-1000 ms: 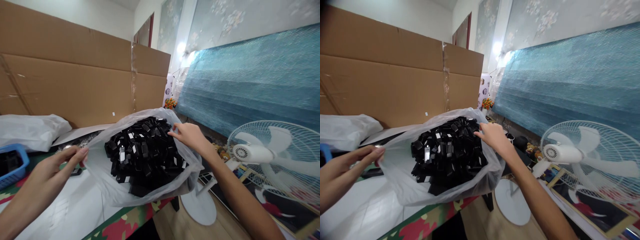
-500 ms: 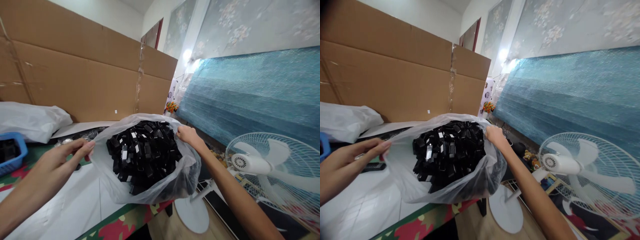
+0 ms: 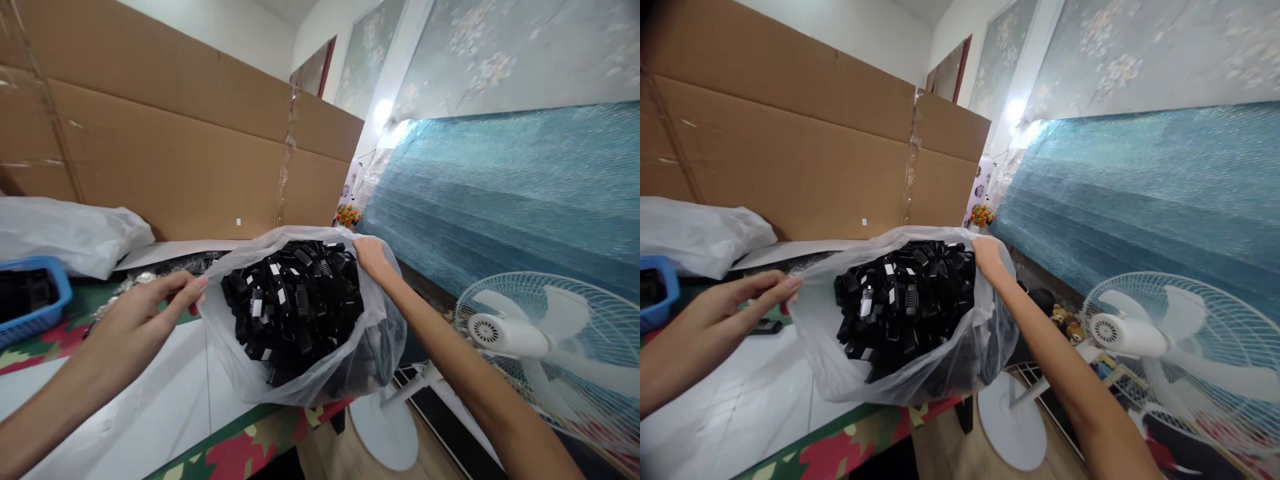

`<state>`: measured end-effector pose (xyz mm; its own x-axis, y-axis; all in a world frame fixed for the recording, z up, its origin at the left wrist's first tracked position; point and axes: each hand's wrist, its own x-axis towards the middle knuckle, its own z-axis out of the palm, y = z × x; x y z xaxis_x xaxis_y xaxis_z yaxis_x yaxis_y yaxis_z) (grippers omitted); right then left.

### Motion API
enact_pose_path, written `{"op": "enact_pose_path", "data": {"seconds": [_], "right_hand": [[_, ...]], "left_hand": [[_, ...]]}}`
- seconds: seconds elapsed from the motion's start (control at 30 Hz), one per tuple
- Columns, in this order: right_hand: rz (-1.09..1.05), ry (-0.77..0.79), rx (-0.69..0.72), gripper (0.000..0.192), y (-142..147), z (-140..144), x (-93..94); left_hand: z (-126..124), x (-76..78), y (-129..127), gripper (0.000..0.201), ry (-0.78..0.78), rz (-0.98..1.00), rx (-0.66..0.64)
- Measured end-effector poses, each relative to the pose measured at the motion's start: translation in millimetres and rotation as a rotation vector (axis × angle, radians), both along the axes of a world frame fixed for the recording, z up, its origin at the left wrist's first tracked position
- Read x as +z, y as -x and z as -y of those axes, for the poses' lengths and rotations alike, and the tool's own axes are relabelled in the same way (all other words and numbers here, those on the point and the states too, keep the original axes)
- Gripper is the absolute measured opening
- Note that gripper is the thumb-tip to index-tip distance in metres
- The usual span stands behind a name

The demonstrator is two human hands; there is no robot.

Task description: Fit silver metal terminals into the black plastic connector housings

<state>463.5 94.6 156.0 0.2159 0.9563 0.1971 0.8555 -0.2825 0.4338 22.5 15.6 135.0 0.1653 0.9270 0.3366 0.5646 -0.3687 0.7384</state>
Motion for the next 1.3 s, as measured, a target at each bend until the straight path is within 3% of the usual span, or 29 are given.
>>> {"op": "enact_pose_path", "data": {"seconds": [0.2, 0.37, 0.5, 0.63, 0.77, 0.87, 1.07, 1.2, 1.3], "right_hand": [[0.016, -0.104, 0.041, 0.033, 0, -26, 17.8], [0.001, -0.227, 0.096, 0.029, -3, -24, 31.4], [-0.048, -0.288, 0.202, 0.029, -2, 3, 33.3], [-0.122, -0.333, 0.307, 0.027, 5, 48, 34.9], [-0.333, -0.613, 0.429, 0.024, 6, 88, 50.2], [-0.459, -0.759, 0.453, 0.022, -3, 101, 68.3], [-0.636, -0.615, 0.457, 0.029, -26, 103, 98.4], [-0.681, -0.639, 0.472, 0.036, -28, 109, 103.6], [-0.716, -0.661, 0.49, 0.031, -32, 111, 102.0]], "left_hand": [[-4, -10.0, 2, 0.056, 0.031, -0.051, -0.05], [-2, -10.9, 5, 0.053, 0.048, -0.024, -0.083], [2, -10.5, 6, 0.053, 0.055, -0.039, -0.042], [4, -11.3, 4, 0.052, 0.053, -0.041, -0.022], [2, -10.5, 1, 0.05, 0.022, -0.037, -0.02], [-1, -7.6, -1, 0.051, 0.015, -0.005, -0.038], [-12, 1.9, -2, 0.051, 0.066, 0.116, -0.009], [-24, 15.9, -10, 0.043, 0.032, 0.252, -0.08], [-31, 32.2, -23, 0.037, 0.014, 0.378, -0.068]]}}
